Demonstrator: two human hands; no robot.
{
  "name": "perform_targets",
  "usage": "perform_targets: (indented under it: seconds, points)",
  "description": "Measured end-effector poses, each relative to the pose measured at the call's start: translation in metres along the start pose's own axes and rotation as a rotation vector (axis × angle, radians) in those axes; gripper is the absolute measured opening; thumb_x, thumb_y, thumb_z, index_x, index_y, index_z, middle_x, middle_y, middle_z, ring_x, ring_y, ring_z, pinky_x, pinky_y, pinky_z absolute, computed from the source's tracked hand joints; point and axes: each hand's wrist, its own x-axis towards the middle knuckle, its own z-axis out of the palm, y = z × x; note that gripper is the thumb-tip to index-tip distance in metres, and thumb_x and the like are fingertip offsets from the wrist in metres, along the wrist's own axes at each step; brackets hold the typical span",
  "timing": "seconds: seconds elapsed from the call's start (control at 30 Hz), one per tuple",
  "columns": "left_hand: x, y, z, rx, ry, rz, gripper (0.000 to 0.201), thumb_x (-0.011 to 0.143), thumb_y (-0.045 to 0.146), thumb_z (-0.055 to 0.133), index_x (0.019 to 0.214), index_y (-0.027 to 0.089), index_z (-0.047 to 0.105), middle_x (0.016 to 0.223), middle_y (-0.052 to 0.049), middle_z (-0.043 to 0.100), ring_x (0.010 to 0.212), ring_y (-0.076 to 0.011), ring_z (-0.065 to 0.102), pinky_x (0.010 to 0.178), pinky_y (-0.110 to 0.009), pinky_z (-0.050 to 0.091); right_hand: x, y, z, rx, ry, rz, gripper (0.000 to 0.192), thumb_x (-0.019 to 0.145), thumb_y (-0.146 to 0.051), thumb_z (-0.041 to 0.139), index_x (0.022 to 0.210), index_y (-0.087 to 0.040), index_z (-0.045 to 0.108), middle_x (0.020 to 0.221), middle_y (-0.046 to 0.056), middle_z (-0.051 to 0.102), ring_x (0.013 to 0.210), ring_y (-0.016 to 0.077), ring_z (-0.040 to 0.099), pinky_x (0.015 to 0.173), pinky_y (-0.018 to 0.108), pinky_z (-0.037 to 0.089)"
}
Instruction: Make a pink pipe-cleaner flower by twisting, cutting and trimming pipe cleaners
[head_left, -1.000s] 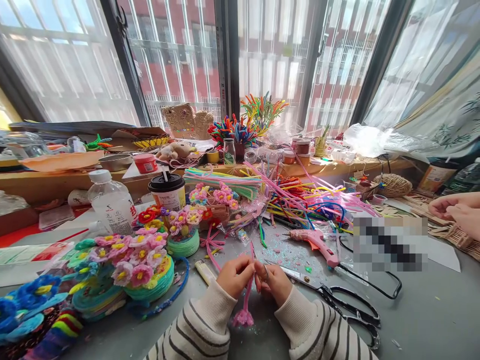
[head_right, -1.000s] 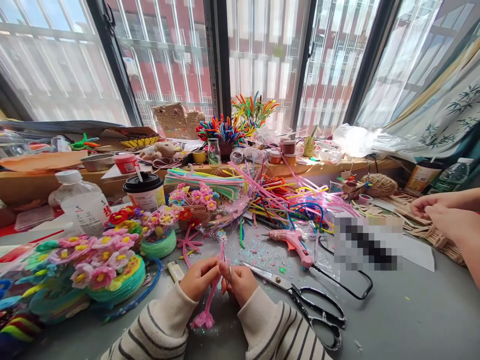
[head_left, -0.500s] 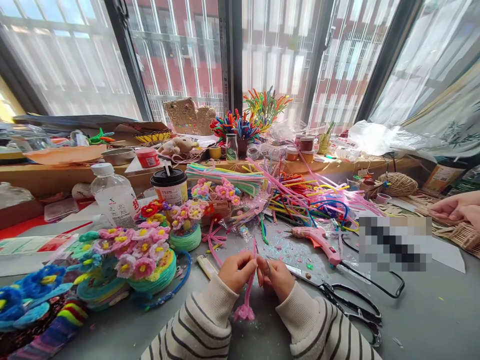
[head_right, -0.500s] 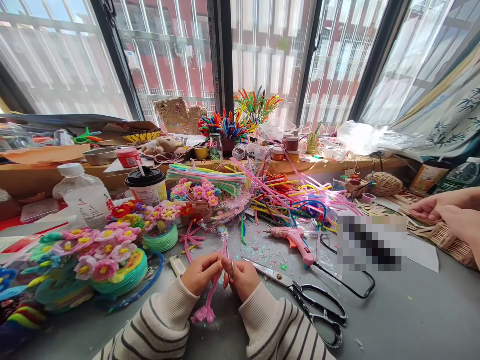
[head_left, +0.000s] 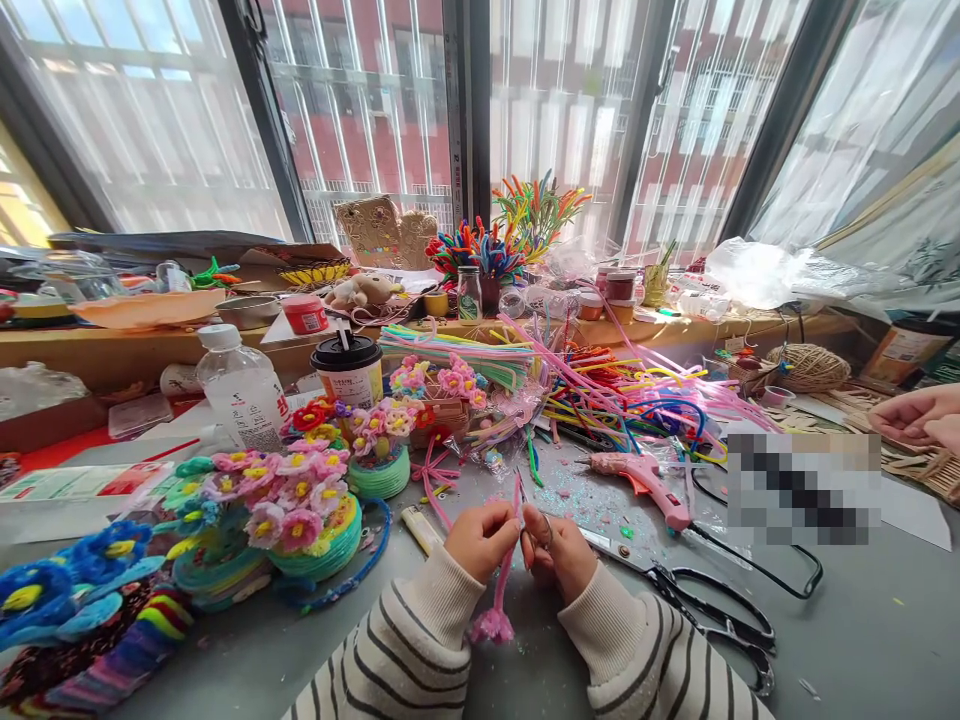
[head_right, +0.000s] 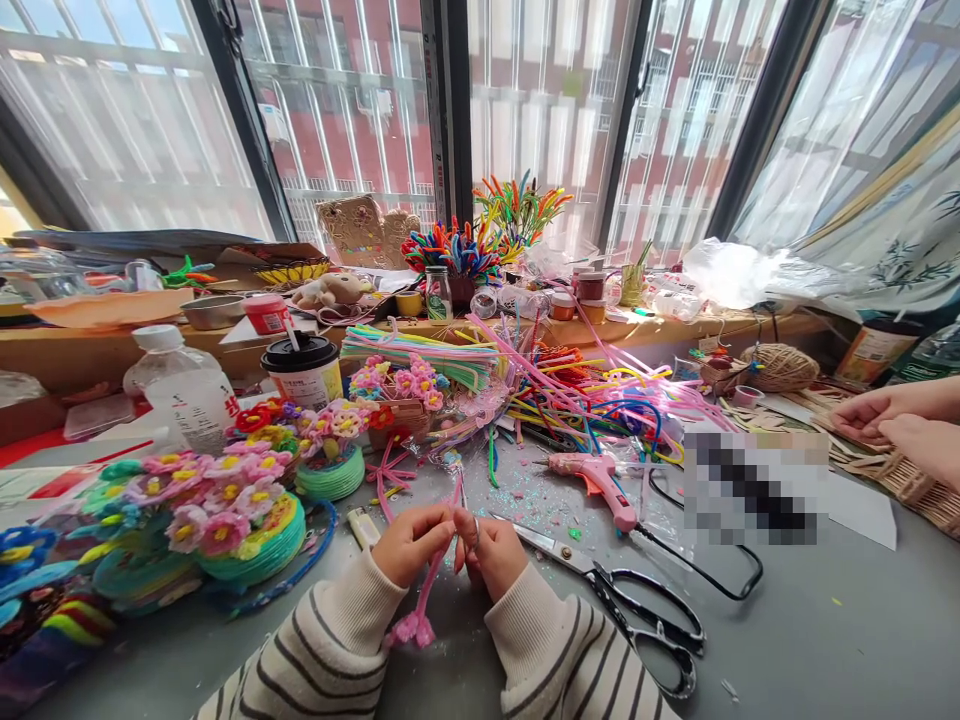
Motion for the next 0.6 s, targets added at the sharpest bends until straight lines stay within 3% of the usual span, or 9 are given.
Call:
perform_targets:
  seconds: [0.1,0.27,0.43,0.6]
  points:
    - [0.000,0.000,0.000,-0.015,-0.004,-0.010,0.024,0.064,0.027,0.036,0.043,0.017,0.031,0.041,0.005,0.030,0.045,-0.0081,0.030,0.046,-0.021,0.026,-0.002,-0.003,0.001,0.039,-0.019,0.012,0.050,0.050,-0.059,0.051,0.034,-0.013,0.041,0.023,-0.010,0.020,0.020,-0.0002,0.017,0.026,0.016,0.008]
    - [-0.002,0.004,-0.001,-0.109,-0.094,0.021,0.025,0.066,0.026,0.035,0.043,0.016,0.034,0.044,0.002,0.041,0.047,-0.0090,0.035,0.050,-0.022,0.029,-0.004,-0.013,0.004,0.139,-0.148,0.170,0.054,0.049,-0.065,0.045,0.034,-0.013,0.041,0.022,-0.010,0.023,0.019,-0.0013,0.013,0.025,0.015,0.005]
    - [-0.001,0.001,0.000,-0.046,-0.018,-0.015,0.024,0.063,0.026,0.037,0.042,0.016,0.032,0.041,0.005,0.031,0.045,-0.0080,0.030,0.046,-0.021,0.027,-0.002,-0.010,0.003,0.117,-0.055,0.181,0.052,0.049,-0.061,0.049,0.031,-0.013,0.039,0.020,-0.010,0.018,0.018,-0.0009,0.012,0.025,0.016,0.005]
    - [0.000,0.000,0.000,-0.010,-0.001,-0.073,0.021,0.062,0.025,0.035,0.042,0.017,0.032,0.041,0.005,0.027,0.044,-0.0080,0.028,0.044,-0.021,0.024,-0.002,-0.003,0.001,0.050,0.030,0.121,0.047,0.047,-0.054,0.057,0.032,-0.014,0.037,0.020,-0.009,0.023,0.019,-0.0001,0.016,0.025,0.017,0.006]
